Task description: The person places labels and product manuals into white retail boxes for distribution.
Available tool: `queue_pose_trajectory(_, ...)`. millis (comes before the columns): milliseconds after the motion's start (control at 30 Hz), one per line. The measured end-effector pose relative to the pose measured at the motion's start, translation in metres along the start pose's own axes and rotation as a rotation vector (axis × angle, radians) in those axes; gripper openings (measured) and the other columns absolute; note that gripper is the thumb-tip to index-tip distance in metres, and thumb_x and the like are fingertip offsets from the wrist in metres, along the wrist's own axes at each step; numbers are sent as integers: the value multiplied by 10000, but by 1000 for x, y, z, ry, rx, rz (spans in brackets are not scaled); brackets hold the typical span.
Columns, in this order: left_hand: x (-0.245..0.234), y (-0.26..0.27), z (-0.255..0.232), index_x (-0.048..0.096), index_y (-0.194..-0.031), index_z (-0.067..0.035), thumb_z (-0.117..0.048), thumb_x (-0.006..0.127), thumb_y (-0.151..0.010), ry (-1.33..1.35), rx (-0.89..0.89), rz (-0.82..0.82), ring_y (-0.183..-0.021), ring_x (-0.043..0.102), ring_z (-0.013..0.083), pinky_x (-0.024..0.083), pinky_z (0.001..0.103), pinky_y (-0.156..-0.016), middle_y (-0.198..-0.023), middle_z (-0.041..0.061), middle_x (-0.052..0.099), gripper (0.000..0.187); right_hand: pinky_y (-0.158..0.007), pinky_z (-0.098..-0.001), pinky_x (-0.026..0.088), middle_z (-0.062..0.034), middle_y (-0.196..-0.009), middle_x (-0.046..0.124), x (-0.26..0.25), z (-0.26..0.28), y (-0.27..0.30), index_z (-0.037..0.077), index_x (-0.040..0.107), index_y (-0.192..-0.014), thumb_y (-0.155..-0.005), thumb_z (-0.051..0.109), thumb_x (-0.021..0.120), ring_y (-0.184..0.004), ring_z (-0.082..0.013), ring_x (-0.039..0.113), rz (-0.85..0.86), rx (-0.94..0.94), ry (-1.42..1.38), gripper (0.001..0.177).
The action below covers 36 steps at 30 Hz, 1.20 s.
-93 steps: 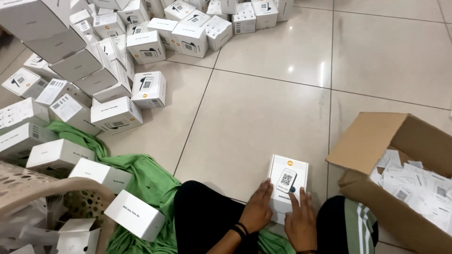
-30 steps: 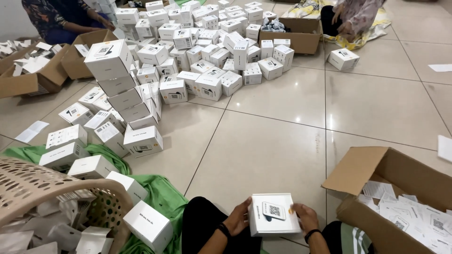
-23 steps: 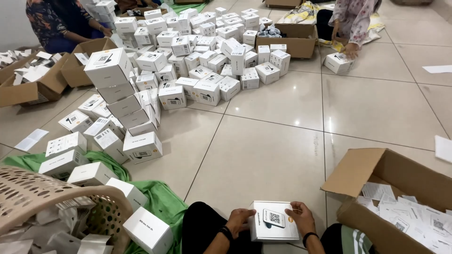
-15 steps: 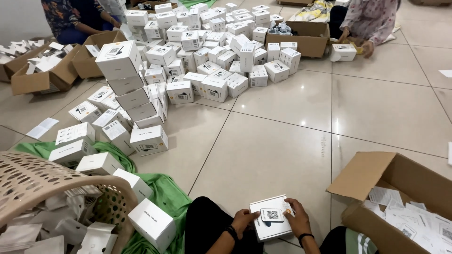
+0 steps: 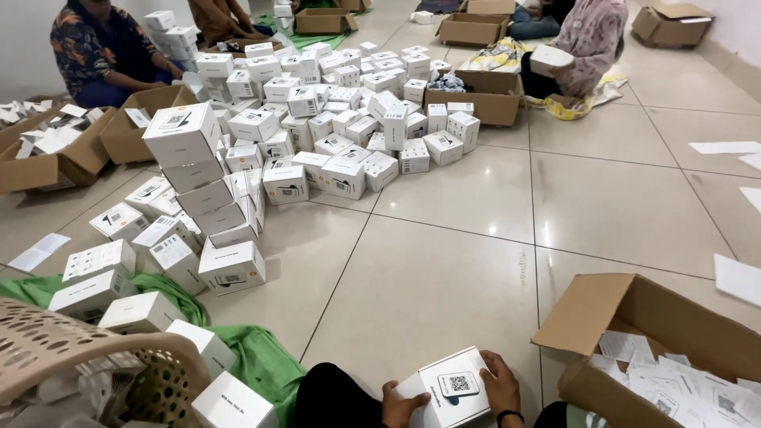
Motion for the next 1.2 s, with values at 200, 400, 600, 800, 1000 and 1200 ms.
queue_pose_trajectory(200,38,38,-56,250,-1560,-27,-82,808,-845,224,68,-271,-1050,728,315,586,418,-911,-1255,255,677,908,-1075,-415,436,-149,-1351,644,-50,49,40,144,612,-1369,-935,54,653,-1277,-333,576,-413,-149,283,445)
queue_pose_trajectory(400,128,222,-240,-222,-1615,-275,-283,612,-1004,138,606,486,-1453,461,324,391,457,-1156,-1650,166,328,1034,-996,-403,479,-100,-1365,622,-94,14,46,73,575,-1359,-917,38,590,-1212,-277,606,-560,-228,-158,443)
queue_pose_trajectory(600,133,111,-173,203,-1617,-140,-400,571,-987,-1729,1051,359,-1536,140,317,150,592,-1219,-1670,133,134,774,-1052,-357,481,-98,-1321,639,-93,-25,40,48,568,-1335,-937,84,629,-1235,-227,603,-514,-312,-350,404)
queue_pose_trajectory(800,130,78,-141,426,-1513,-110,-399,565,-972,-1683,871,347,-1538,151,373,208,535,-1219,-1684,109,154,629,-798,-368,544,-44,-1199,722,-107,37,77,91,677,-1237,-935,139,663,-917,-227,659,-481,-171,-217,306)
queue_pose_trajectory(1000,147,102,-150,470,-1467,-94,-343,645,-901,-1583,985,231,-1490,233,394,276,516,-1191,-1636,136,244,643,-931,-421,554,-93,-1162,722,-240,68,43,109,719,-1090,-897,88,682,-1104,-324,662,-780,-473,433,197)
queue_pose_trajectory(1200,169,150,-181,546,-1354,-69,-293,690,-837,-1421,1124,166,-1466,284,393,290,531,-1152,-1551,187,348,582,-941,-455,491,-190,-1295,602,-367,-68,-94,76,595,-1294,-680,256,918,-1138,-386,574,-148,40,914,717)
Point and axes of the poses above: each hand's wrist, its own y-axis away from the middle knuckle, its own x-axis out of the palm, z = x × y, the point moved 5 cm from there along -y, towards the middle knuckle
